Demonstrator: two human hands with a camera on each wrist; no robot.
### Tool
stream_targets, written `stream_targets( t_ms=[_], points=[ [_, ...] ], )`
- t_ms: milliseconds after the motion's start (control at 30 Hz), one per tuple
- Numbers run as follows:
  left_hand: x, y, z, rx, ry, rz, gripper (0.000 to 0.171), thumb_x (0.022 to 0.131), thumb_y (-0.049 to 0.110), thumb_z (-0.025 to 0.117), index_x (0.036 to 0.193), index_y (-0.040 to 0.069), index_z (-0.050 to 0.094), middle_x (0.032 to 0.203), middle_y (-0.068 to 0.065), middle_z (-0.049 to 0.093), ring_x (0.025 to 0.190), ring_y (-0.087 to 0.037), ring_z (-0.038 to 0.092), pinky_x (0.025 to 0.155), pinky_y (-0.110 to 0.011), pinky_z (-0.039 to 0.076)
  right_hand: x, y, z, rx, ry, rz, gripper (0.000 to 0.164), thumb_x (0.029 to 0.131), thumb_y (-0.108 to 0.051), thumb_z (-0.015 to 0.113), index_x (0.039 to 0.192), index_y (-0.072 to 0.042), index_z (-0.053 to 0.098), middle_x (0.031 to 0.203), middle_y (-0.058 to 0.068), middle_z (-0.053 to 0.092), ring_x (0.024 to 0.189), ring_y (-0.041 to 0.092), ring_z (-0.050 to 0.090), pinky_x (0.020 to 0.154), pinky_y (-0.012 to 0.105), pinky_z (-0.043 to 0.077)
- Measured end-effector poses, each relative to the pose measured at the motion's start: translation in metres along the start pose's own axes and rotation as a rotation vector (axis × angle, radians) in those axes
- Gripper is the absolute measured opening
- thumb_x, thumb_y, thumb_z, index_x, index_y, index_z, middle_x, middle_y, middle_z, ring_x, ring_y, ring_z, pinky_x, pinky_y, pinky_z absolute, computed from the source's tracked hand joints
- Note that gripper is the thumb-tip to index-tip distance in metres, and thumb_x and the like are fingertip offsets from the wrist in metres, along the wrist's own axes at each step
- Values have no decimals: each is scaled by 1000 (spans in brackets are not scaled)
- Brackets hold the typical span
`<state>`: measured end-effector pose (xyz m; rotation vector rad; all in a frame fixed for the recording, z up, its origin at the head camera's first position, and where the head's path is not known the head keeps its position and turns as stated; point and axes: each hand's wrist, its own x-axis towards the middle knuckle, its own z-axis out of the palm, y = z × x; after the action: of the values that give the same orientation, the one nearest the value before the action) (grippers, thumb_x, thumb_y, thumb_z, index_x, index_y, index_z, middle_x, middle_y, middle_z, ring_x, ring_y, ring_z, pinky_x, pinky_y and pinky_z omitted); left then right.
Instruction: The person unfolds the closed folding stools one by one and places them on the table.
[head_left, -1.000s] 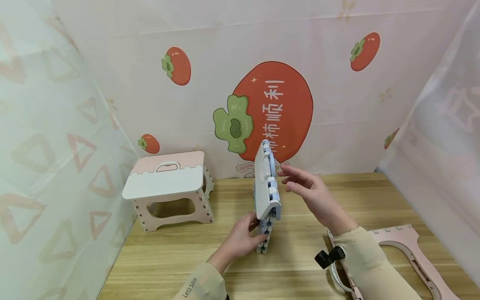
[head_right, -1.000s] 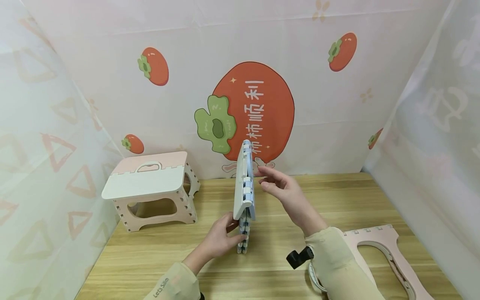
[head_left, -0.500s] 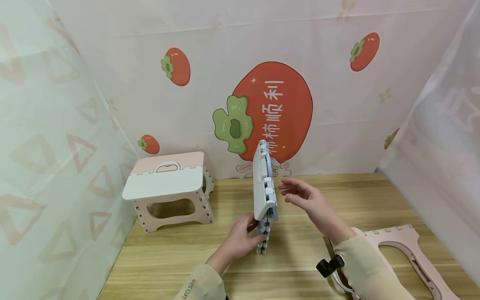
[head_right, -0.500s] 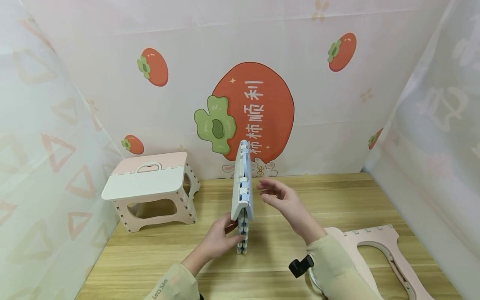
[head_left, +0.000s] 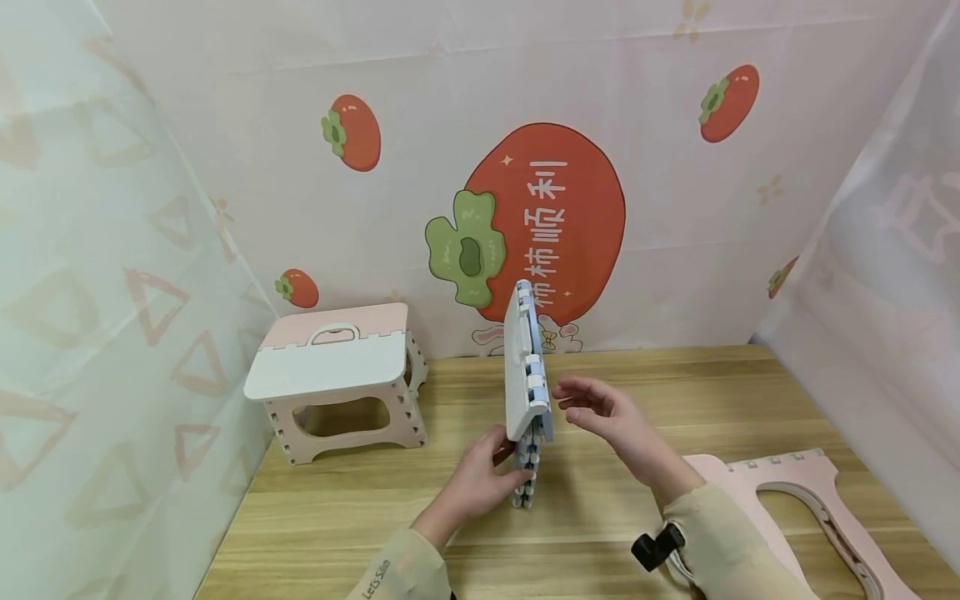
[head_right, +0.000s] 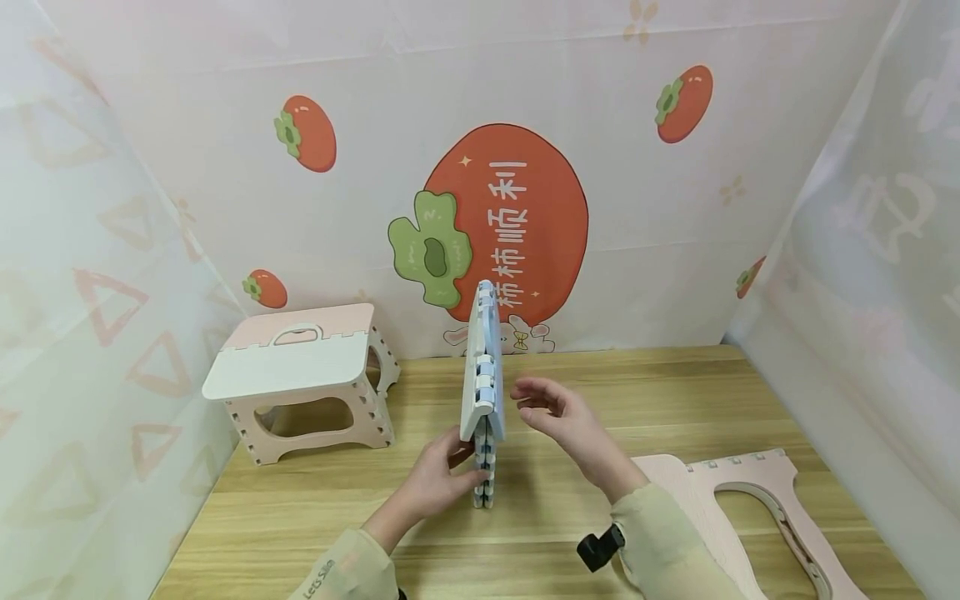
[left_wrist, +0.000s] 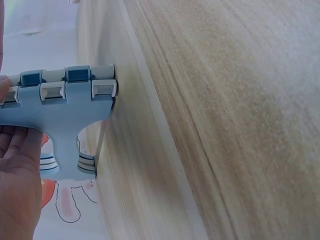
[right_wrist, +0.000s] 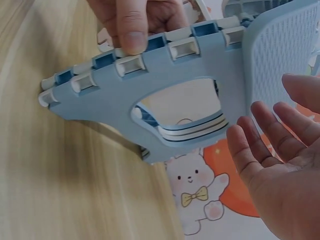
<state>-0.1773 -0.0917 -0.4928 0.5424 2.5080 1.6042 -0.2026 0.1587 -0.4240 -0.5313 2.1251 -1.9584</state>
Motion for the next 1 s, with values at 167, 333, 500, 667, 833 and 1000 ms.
stream_targets(
  t_ms=[167, 333, 500, 667, 833, 1000],
  points=[
    [0, 0, -1, -15, 1, 6, 56, 89, 13, 79, 138, 7, 54, 139, -14, 59, 130, -35, 58, 107, -41, 50, -2, 7, 4, 7, -13, 34, 47, 100, -14, 66, 144, -2, 52, 141, 21, 57, 131, 46, 50, 100, 29, 52],
    [-1, 0, -1, -22, 0, 10, 58, 89, 13, 79, 141, 9, 53, 141, -13, 57, 131, -34, 58, 107, -39, 50, -4, 12, 9, 15, -29, 55, 49, 100, -14, 66, 145, 0, 50, 140, 20, 57, 131, 43, 51, 100, 28, 52],
    [-1, -1, -2, -26, -3, 12, 59, 90, 13, 79, 142, 10, 52, 142, -11, 57, 131, -32, 58, 108, -38, 50, -5, 16, 13, 16, -39, 60, 50, 100, -15, 67, 145, 0, 51, 138, 19, 59, 129, 39, 53, 100, 29, 53],
    [-2, -1, -2, -25, 1, 14, 57, 90, 12, 78, 141, 9, 52, 142, -12, 57, 131, -32, 58, 108, -39, 49, -7, 20, 16, 7, -51, 71, 50, 100, -16, 67, 145, -2, 51, 137, 18, 59, 128, 36, 53, 100, 29, 52],
    [-2, -2, -2, -27, 9, 29, 54, 90, 12, 79, 138, 8, 54, 140, -13, 58, 130, -34, 58, 107, -41, 50, -7, 23, 19, 8, -61, 74, 53, 99, -19, 69, 146, -1, 51, 138, 19, 58, 127, 33, 53, 101, 30, 52],
    [-2, -1, -1, -39, 12, 37, 53, 90, 12, 79, 137, 8, 54, 140, -15, 58, 131, -35, 58, 108, -42, 49, -8, 25, 22, 12, -71, 93, 55, 99, -20, 69, 147, -2, 50, 139, 17, 58, 127, 31, 53, 101, 31, 51]
  ],
)
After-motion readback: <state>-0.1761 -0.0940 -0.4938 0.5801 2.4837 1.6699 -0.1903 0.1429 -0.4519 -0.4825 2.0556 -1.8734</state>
